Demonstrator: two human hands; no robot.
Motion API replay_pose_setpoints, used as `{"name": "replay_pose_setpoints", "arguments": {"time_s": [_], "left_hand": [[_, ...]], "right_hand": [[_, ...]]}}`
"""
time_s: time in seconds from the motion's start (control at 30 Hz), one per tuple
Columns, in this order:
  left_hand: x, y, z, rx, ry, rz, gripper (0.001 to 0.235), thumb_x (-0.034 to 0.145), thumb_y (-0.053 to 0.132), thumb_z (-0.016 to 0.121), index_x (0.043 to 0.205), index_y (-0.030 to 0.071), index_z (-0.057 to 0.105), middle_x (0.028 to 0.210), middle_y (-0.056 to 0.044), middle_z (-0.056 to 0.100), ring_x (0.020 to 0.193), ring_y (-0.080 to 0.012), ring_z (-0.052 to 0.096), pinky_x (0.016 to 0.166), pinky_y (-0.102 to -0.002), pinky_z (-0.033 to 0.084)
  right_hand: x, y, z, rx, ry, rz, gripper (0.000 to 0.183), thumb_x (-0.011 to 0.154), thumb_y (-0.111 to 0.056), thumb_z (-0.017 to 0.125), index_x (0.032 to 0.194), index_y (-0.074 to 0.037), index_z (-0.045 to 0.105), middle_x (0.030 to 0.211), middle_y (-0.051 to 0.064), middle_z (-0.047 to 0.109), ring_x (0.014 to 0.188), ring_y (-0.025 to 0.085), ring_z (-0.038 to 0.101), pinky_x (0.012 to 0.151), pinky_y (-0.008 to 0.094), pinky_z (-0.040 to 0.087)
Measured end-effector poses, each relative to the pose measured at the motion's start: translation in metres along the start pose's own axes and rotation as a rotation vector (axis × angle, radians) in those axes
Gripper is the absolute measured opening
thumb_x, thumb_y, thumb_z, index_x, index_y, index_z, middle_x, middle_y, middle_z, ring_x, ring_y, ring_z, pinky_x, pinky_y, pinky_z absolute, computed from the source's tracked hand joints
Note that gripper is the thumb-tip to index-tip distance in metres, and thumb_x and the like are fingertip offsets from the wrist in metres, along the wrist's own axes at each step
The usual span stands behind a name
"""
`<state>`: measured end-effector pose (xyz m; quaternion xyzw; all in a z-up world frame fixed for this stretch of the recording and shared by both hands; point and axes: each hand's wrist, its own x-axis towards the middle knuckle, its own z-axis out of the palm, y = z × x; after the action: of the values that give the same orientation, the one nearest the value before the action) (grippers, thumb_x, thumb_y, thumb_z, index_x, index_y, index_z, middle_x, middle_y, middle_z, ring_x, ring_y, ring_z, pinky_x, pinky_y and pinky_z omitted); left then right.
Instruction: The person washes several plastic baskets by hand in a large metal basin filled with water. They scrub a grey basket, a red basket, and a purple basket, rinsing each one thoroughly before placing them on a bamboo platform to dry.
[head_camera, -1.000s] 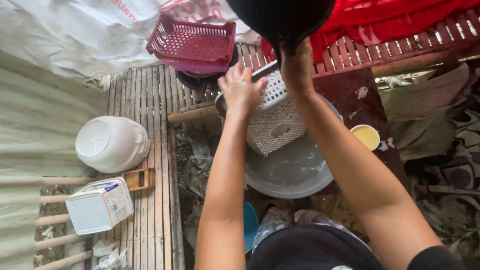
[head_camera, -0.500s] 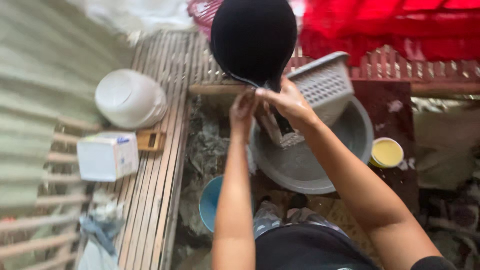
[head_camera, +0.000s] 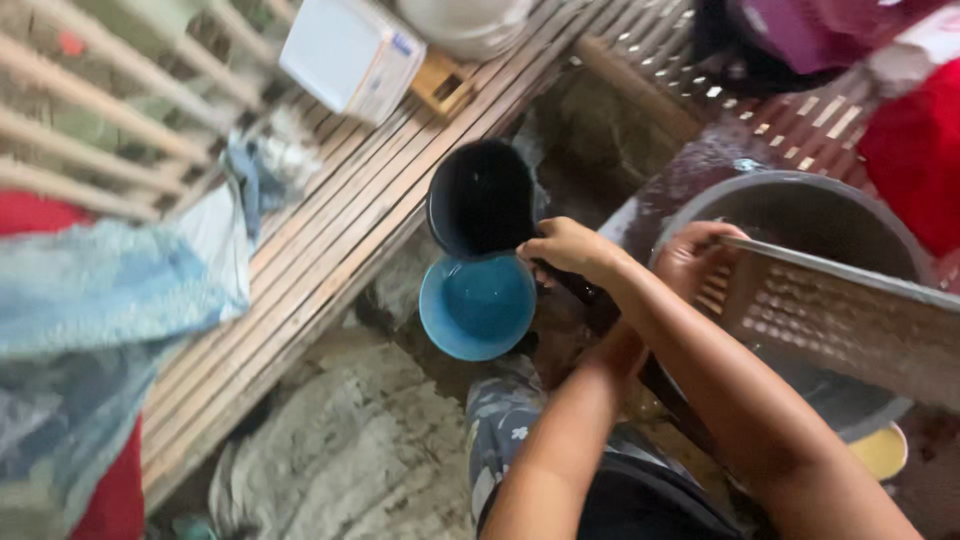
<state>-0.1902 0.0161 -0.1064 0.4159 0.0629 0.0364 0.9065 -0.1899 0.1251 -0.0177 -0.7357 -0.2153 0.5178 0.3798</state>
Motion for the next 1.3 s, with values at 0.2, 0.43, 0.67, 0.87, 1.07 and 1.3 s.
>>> {"name": "replay_pose_setpoints", "arguments": {"time_s": [0.2, 0.43, 0.67, 0.87, 1.07, 1.3], "left_hand": [[-0.013, -0.006, 0.003, -0.171, -0.008, 0.194, 0.022, 0.110, 0.027, 0.068, 0.111, 0.005, 0.070, 0.081, 0.000, 0.066, 0.074, -0.0052, 0.059, 0.060, -0.021, 0.049], [-0.018, -0.018, 0.003, -0.225, 0.015, 0.261, 0.021, 0.108, 0.025, 0.068, 0.112, 0.005, 0.070, 0.087, 0.001, 0.067, 0.075, -0.0048, 0.061, 0.063, -0.022, 0.051], [-0.015, -0.015, 0.007, -0.152, 0.027, 0.323, 0.020, 0.107, 0.023, 0.068, 0.112, 0.004, 0.069, 0.095, 0.002, 0.066, 0.078, -0.0038, 0.063, 0.067, -0.023, 0.052], [-0.015, -0.005, 0.011, -0.070, 0.046, 0.227, 0.021, 0.109, 0.026, 0.066, 0.113, 0.006, 0.069, 0.083, 0.002, 0.065, 0.065, -0.0033, 0.056, 0.056, -0.020, 0.045], [0.009, 0.016, 0.019, 0.006, 0.150, -0.053, 0.025, 0.110, 0.033, 0.057, 0.122, 0.013, 0.066, 0.085, -0.001, 0.063, 0.063, -0.0114, 0.054, 0.049, -0.025, 0.043], [0.067, 0.040, 0.015, 0.600, -0.006, 0.547, 0.051, 0.085, -0.021, 0.040, 0.126, 0.001, 0.062, 0.122, -0.013, 0.067, 0.123, -0.0211, 0.063, 0.114, -0.032, 0.044]], "right_hand": [[0.090, 0.056, 0.073, -0.695, -0.286, 0.060, 0.039, 0.085, -0.030, 0.077, 0.072, 0.007, 0.076, 0.069, 0.016, 0.073, 0.063, 0.027, 0.068, 0.063, 0.042, 0.054], [0.134, 0.152, 0.113, -1.020, -0.219, 0.055, 0.030, 0.080, -0.030, 0.080, 0.090, -0.002, 0.077, 0.087, 0.021, 0.075, 0.087, 0.038, 0.072, 0.078, 0.049, 0.058], [0.154, 0.170, 0.092, -0.826, 0.036, -0.520, 0.030, 0.079, -0.004, 0.060, 0.106, -0.005, 0.072, 0.102, 0.024, 0.072, 0.098, 0.044, 0.068, 0.086, 0.051, 0.055], [0.090, 0.065, 0.070, -0.882, 0.110, -0.395, 0.027, 0.083, -0.013, 0.067, 0.108, -0.002, 0.066, 0.107, 0.024, 0.071, 0.104, 0.043, 0.066, 0.087, 0.052, 0.053], [-0.021, -0.020, -0.024, -0.641, 0.418, -0.441, 0.030, 0.091, -0.024, 0.070, 0.113, -0.004, 0.066, 0.102, 0.023, 0.071, 0.099, 0.042, 0.067, 0.083, 0.050, 0.053], [-0.217, 0.039, -0.143, -0.851, 1.309, -0.366, 0.046, 0.091, -0.024, 0.077, 0.134, -0.010, 0.067, 0.127, 0.016, 0.068, 0.120, 0.036, 0.061, 0.098, 0.050, 0.045]]}}
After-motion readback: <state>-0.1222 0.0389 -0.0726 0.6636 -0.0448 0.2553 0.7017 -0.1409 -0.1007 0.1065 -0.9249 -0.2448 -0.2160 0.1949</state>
